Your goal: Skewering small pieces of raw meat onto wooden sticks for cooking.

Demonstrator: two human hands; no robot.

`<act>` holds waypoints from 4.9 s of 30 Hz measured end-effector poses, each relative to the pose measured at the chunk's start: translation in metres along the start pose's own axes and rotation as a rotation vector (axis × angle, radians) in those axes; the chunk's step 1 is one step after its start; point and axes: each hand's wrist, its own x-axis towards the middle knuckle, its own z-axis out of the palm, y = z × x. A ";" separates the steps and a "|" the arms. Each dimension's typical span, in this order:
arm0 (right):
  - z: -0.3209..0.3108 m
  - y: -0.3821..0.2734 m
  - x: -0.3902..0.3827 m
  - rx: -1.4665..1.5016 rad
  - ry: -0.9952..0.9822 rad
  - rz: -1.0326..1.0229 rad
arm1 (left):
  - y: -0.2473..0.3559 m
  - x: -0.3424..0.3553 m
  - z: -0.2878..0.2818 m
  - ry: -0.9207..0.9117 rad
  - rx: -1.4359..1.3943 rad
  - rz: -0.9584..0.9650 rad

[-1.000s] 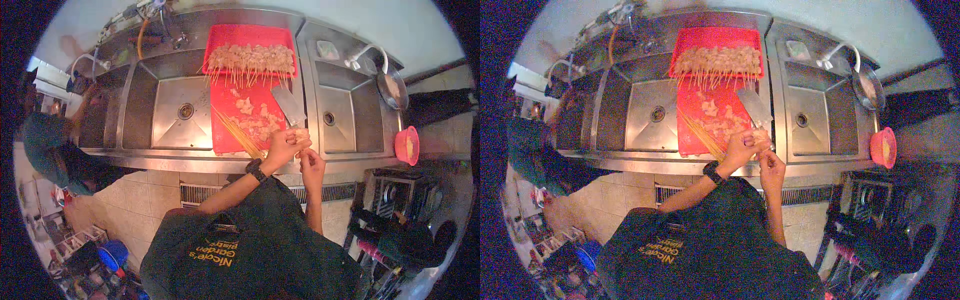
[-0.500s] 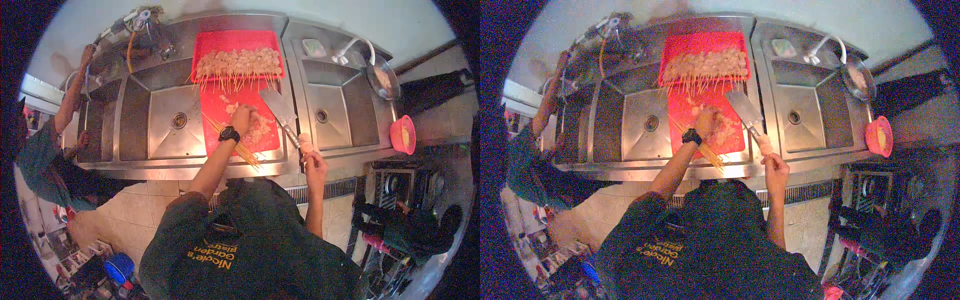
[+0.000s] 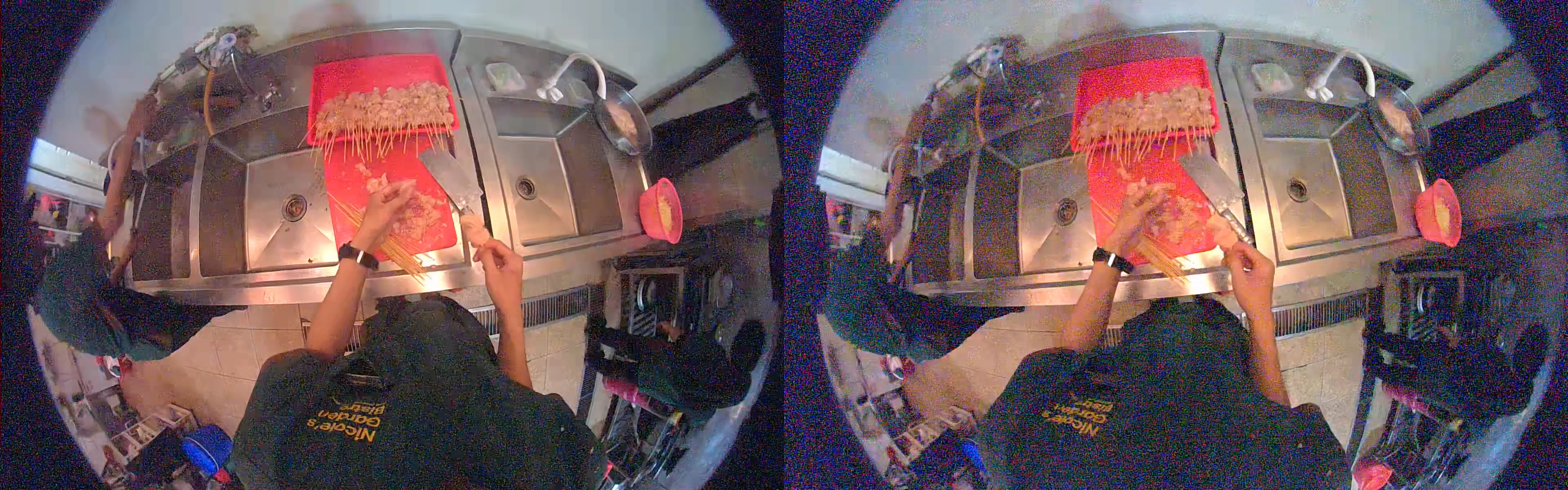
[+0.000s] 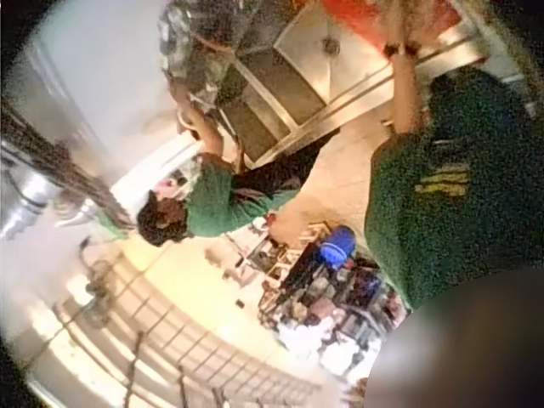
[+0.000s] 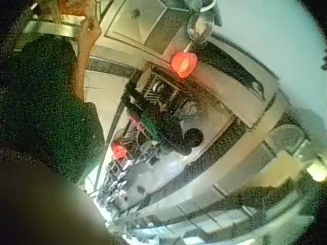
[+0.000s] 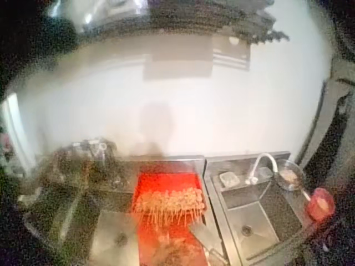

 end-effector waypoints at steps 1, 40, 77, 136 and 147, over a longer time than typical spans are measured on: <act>0.004 -0.001 0.004 0.003 -0.006 0.000 | 0.004 -0.006 0.005 0.005 -0.044 0.012; 0.034 -0.019 0.014 -0.271 0.016 -0.209 | 0.034 -0.047 0.079 0.083 -0.539 0.031; 0.027 -0.030 0.015 -0.256 0.025 -0.370 | 0.045 -0.056 0.086 0.121 -0.428 0.118; 0.027 -0.015 0.021 -0.216 -0.117 -0.334 | 0.034 -0.044 0.100 0.117 -0.290 0.233; 0.035 -0.004 0.020 -0.097 -0.107 -0.336 | 0.044 -0.049 0.091 0.016 -0.140 0.152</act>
